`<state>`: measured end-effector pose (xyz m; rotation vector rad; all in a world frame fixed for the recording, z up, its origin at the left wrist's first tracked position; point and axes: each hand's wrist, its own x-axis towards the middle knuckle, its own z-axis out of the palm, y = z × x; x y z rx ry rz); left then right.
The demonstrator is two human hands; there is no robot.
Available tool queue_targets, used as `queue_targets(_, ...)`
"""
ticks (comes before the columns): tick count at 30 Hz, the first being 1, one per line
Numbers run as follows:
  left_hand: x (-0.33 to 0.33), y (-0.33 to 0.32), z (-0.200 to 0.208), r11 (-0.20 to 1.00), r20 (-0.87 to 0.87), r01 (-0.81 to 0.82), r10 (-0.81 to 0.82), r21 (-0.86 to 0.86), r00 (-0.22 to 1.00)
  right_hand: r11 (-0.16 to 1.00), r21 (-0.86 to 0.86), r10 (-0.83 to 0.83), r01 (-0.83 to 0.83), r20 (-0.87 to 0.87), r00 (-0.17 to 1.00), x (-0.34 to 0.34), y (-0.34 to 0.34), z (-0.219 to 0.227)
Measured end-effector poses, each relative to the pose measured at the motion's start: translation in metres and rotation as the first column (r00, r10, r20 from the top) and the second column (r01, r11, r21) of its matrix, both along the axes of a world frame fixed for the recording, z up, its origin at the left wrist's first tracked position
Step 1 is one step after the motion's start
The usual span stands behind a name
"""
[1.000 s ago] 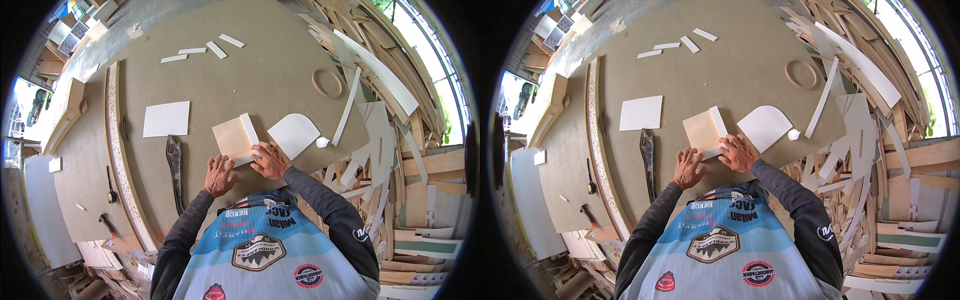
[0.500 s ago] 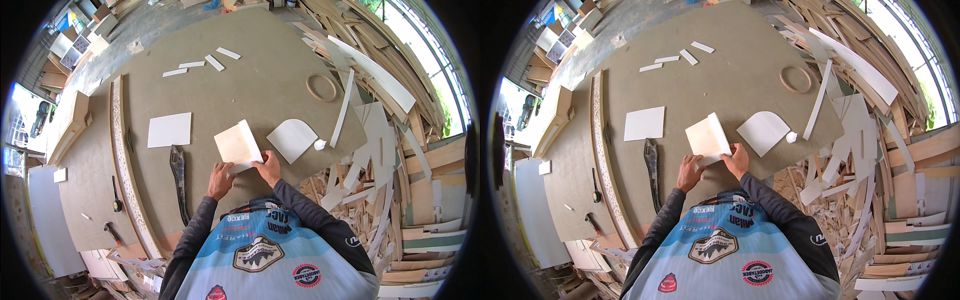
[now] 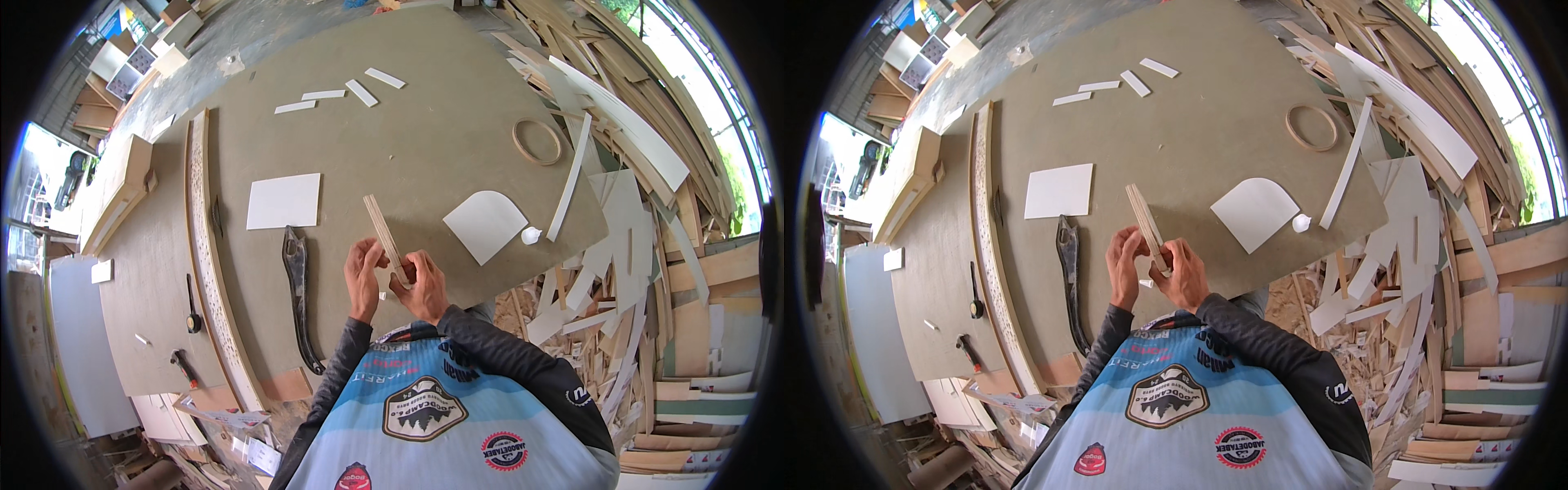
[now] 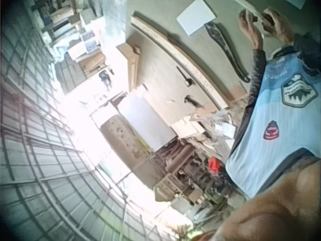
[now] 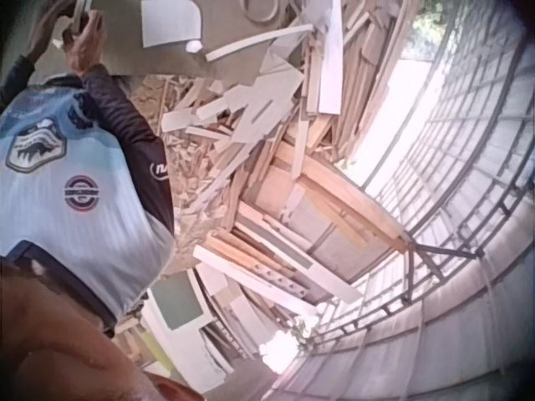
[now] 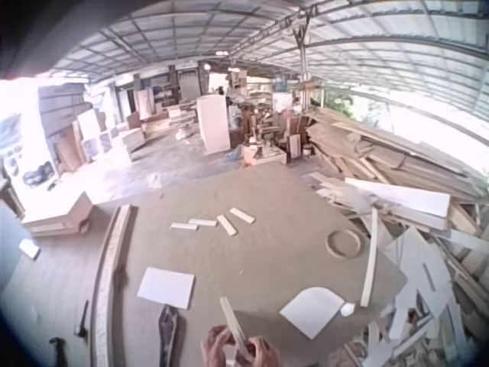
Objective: The person assembles a wooden structure by applying adhesive from a bottle to small wood strips and pressing them onto a larger wooden panel.
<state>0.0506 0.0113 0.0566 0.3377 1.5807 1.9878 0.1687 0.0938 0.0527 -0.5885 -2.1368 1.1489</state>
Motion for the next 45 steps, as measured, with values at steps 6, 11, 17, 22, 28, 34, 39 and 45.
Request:
queue_targets(6, -0.018, 0.028, 0.015, 0.964, -0.144, -0.043, 0.005, -0.263, 0.990, 1.000, -0.012, 0.016, -0.016, 0.002, 1.000, 0.000, 0.001, -0.004)
queue_targets(11, -0.019, 0.030, 0.014, 0.959, -0.170, -0.048, 0.000, -0.279, 0.985, 0.999, 0.025, -0.027, 0.024, 0.101, 0.994, 0.004, 0.002, -0.002)
queue_targets(17, -0.017, 0.029, 0.014, 0.956, -0.183, -0.029, -0.025, -0.290, 0.983, 0.900, 0.431, 0.017, -0.068, 0.121, 0.993, 0.005, 0.013, 0.000)
queue_targets(22, -0.017, 0.025, 0.011, 0.971, -0.134, -0.022, -0.010, -0.237, 0.991, 0.886, 0.452, 0.032, -0.099, 0.153, 0.988, 0.002, 0.011, 0.002)
queue_targets(28, -0.025, 0.012, 0.005, 0.987, -0.030, -0.015, 0.011, -0.160, 0.999, 0.959, 0.155, 0.210, -0.237, 0.172, 0.962, 0.018, 0.020, 0.014)
queue_targets(34, -0.041, 0.002, 0.002, 0.986, 0.015, 0.079, -0.077, -0.145, 0.997, 0.998, -0.049, 0.032, -0.028, 0.091, 0.995, 0.055, 0.045, -0.042)
queue_targets(39, -0.042, -0.005, 0.009, 0.974, -0.019, 0.198, -0.201, -0.110, 0.979, 0.986, 0.099, -0.154, 0.131, 0.278, 0.948, 0.084, 0.056, -0.060)
queue_targets(45, -0.028, -0.005, 0.048, 0.972, -0.015, 0.226, -0.227, -0.063, 0.974, 0.987, -0.003, -0.145, 0.159, 0.396, 0.907, 0.095, 0.052, -0.062)
